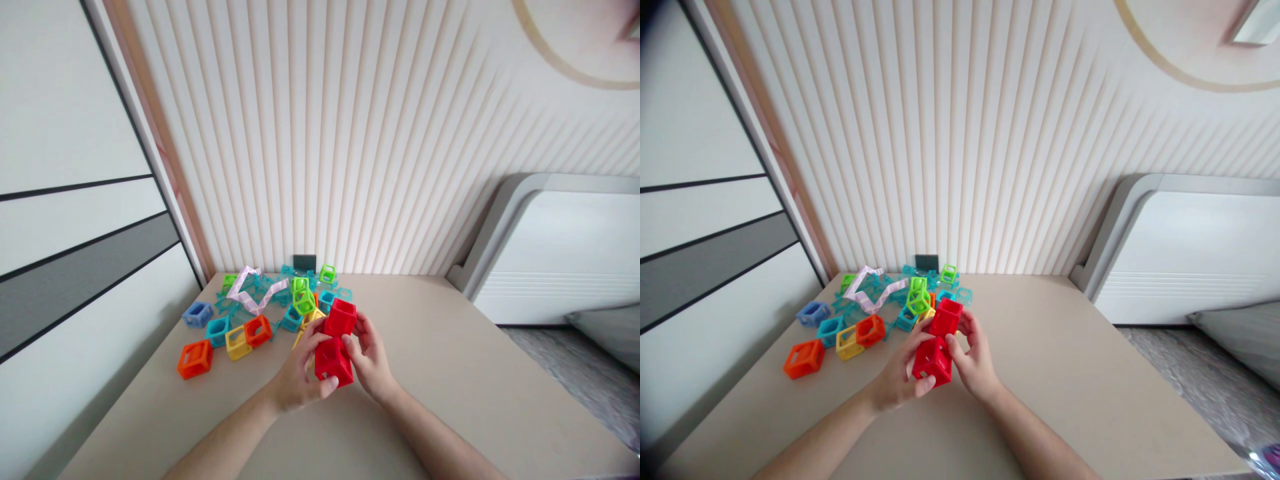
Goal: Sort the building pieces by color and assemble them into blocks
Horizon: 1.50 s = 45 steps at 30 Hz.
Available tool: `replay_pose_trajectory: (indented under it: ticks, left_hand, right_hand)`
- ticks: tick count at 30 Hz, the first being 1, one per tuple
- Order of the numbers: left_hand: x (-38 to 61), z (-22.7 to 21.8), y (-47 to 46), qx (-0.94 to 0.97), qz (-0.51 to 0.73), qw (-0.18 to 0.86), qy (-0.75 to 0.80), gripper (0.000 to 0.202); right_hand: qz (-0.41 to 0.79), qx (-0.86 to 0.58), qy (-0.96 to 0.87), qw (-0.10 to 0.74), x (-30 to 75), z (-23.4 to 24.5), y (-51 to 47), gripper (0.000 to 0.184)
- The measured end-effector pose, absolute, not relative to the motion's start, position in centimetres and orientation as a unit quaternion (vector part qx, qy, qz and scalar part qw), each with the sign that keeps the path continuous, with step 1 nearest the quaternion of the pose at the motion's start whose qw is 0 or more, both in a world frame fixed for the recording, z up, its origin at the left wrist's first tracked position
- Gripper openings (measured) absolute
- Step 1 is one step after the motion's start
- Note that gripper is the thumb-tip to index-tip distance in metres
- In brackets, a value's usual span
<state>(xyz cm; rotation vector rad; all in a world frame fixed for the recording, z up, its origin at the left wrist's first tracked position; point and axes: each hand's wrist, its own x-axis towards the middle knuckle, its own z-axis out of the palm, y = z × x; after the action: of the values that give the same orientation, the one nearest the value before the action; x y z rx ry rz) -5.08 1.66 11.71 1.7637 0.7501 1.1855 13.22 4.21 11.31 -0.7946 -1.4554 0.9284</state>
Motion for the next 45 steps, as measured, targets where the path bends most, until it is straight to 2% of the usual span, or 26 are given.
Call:
replay_pose_trajectory:
  ticks: [3, 10, 13, 15, 20, 23, 27, 29, 32, 36, 40, 43, 45]
  left_hand:
    - [-4.9, 11.5, 1.8, 0.710, 0.483, 0.427, 0.283, 0.049]
    - [-4.5, 11.2, 1.9, 0.711, 0.512, 0.426, 0.225, 0.054]
    - [-4.7, 11.2, 1.8, 0.716, 0.515, 0.418, 0.218, 0.054]
    - [-4.9, 11.0, 1.8, 0.719, 0.520, 0.408, 0.213, 0.055]
    - [-5.1, 10.6, 1.8, 0.739, 0.515, 0.380, 0.211, 0.054]
    - [-5.1, 10.6, 1.8, 0.746, 0.515, 0.372, 0.200, 0.057]
    - [-5.1, 10.7, 1.9, 0.744, 0.509, 0.379, 0.206, 0.057]
    - [-5.1, 10.7, 1.9, 0.743, 0.512, 0.379, 0.205, 0.056]
    - [-5.1, 10.5, 2.1, 0.744, 0.521, 0.365, 0.205, 0.056]
    - [-5.2, 10.5, 2.2, 0.728, 0.540, 0.369, 0.204, 0.055]
    - [-5.4, 10.8, 2.1, 0.692, 0.556, 0.411, 0.209, 0.051]
    - [-5.7, 11.2, 1.9, 0.683, 0.552, 0.423, 0.224, 0.049]
    - [-6.0, 11.5, 1.8, 0.688, 0.541, 0.418, 0.242, 0.047]
  right_hand:
    - [0.343, -0.373, -0.616, 0.603, 13.4, 10.9, 4.5, 0.046]
    - [0.389, -0.354, -0.537, 0.659, 13.1, 11.4, 6.1, 0.037]
    - [0.344, -0.395, -0.533, 0.665, 13.2, 12.2, 8.6, 0.039]
    - [0.292, -0.459, -0.591, 0.596, 13.2, 12.8, 10.6, 0.044]
    - [0.169, -0.574, -0.706, 0.379, 11.9, 13.4, 14.6, 0.039]
    - [0.137, -0.589, -0.733, 0.312, 10.7, 13.0, 15.5, 0.043]
    - [0.125, -0.592, -0.746, 0.277, 10.1, 12.7, 15.6, 0.045]
    - [0.114, -0.587, -0.744, 0.298, 10.5, 12.9, 15.1, 0.045]
    - [0.128, -0.540, -0.726, 0.405, 11.7, 13.2, 13.5, 0.035]
    - [0.267, -0.390, -0.701, 0.534, 13.7, 12.6, 9.9, 0.039]
    - [0.282, -0.291, -0.752, 0.520, 14.4, 11.3, 6.7, 0.042]
    - [0.270, -0.279, -0.767, 0.510, 13.9, 10.8, 5.9, 0.046]
    - [0.275, -0.279, -0.763, 0.514, 13.5, 10.8, 5.9, 0.043]
